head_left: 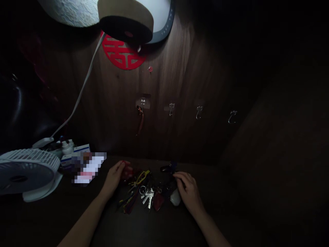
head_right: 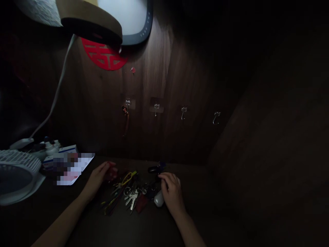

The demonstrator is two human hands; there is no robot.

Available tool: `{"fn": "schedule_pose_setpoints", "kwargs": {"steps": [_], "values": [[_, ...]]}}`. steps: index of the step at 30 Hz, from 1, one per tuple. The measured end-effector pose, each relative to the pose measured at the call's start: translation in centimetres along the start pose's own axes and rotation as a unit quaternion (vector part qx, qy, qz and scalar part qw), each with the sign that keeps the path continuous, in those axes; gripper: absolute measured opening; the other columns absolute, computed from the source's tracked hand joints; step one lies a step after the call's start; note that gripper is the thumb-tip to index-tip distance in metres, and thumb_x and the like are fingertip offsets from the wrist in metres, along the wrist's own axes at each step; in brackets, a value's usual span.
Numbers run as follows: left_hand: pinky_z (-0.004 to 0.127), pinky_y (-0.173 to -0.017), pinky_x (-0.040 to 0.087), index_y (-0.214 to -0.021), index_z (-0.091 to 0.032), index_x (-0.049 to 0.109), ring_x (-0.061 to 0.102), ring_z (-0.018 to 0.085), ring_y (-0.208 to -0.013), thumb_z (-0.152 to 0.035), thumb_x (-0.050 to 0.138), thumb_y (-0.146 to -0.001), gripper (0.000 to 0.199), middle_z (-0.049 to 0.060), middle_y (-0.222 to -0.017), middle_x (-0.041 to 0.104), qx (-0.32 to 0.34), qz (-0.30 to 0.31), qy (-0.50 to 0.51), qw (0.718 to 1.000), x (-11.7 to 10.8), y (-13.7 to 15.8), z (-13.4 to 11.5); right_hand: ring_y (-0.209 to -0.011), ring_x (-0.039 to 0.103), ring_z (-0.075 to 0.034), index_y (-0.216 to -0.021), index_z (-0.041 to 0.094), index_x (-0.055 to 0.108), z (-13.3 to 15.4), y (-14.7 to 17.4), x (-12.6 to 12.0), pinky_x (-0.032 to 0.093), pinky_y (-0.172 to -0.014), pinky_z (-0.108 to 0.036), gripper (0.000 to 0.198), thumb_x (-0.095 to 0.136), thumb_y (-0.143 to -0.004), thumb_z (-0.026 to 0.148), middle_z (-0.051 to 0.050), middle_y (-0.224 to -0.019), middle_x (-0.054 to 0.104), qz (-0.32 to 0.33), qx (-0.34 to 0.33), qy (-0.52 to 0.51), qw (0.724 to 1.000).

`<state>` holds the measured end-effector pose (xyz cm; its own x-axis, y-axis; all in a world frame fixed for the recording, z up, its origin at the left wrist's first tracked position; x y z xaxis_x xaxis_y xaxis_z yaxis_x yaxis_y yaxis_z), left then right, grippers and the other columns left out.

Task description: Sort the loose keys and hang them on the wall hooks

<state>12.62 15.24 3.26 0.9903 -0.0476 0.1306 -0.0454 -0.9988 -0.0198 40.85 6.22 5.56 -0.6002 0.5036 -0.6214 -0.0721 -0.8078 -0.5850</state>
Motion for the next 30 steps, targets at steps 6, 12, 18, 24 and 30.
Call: {"fn": "schedule_pose_setpoints", "kwargs": {"steps": [6, 12, 18, 24, 30], "values": [[0.023, -0.065, 0.055, -0.088, -0.017, 0.061, 0.071, 0.013, -0.072, -0.018, 0.041, -0.092, 0.020, 0.005, -0.081, 0.072, -0.113, 0.006, 0.248, 0.962, 3.7, 1.1, 0.4, -0.098, 0.059, -0.022, -0.096, 0.025, 0.065, 4.2, -0.5, 2.1, 0.043, -0.087, -0.037, 0.021, 0.047, -0.085, 0.025, -0.005, -0.099, 0.067, 0.101, 0.074, -0.132, 0.983], [0.024, -0.071, 0.057, -0.080, -0.013, 0.064, 0.071, 0.012, -0.075, -0.014, 0.033, -0.096, 0.034, 0.007, -0.080, 0.072, -0.189, 0.019, 0.397, 0.898, 9.0, 2.1, 1.8, -0.103, 0.059, -0.021, -0.110, 0.022, 0.056, 6.6, 0.5, 6.7, 0.042, -0.091, -0.037, 0.028, 0.054, -0.083, 0.027, -0.005, -0.105, 0.066, 0.166, 0.134, -0.381, 0.900], [0.026, -0.077, 0.056, -0.075, -0.016, 0.065, 0.070, 0.013, -0.079, -0.015, 0.038, -0.094, 0.033, 0.005, -0.081, 0.072, -0.187, 0.005, 0.432, 0.882, 9.3, 1.8, 2.7, -0.073, 0.061, -0.017, -0.086, 0.019, 0.056, 4.4, 1.3, 7.4, 0.046, -0.068, -0.029, 0.017, 0.059, -0.080, 0.034, -0.002, -0.075, 0.066, 0.086, 0.198, -0.382, 0.899], [0.022, -0.066, 0.050, -0.086, -0.017, 0.068, 0.067, 0.013, -0.074, -0.015, 0.059, -0.081, 0.010, 0.004, -0.085, 0.071, -0.154, 0.032, 0.340, 0.927, 7.6, 1.8, 2.4, -0.060, 0.060, -0.015, -0.090, 0.019, 0.060, 1.7, 0.9, 5.6, 0.047, -0.059, -0.025, 0.034, 0.067, -0.072, 0.046, 0.001, -0.061, 0.064, -0.006, 0.254, -0.430, 0.866], [0.022, -0.058, 0.044, -0.062, -0.017, 0.061, 0.062, 0.015, -0.068, -0.023, 0.066, -0.070, 0.010, 0.001, -0.071, 0.067, -0.094, 0.101, 0.231, 0.963, 7.9, 2.1, 1.3, -0.056, 0.062, -0.013, -0.080, 0.014, 0.067, 0.1, 1.0, 6.3, 0.047, -0.051, -0.021, 0.037, 0.079, -0.059, 0.042, -0.001, -0.058, 0.064, 0.002, 0.367, -0.599, 0.711]]}}
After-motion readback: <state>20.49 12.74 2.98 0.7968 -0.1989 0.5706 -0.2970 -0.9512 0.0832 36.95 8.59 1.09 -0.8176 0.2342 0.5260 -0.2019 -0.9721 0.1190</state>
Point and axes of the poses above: each hand's wrist, its own y-axis away from the middle knuckle, its own x-axis out of the palm, z = x × y, the point moved 7 cm from there along -y, towards the middle knuckle
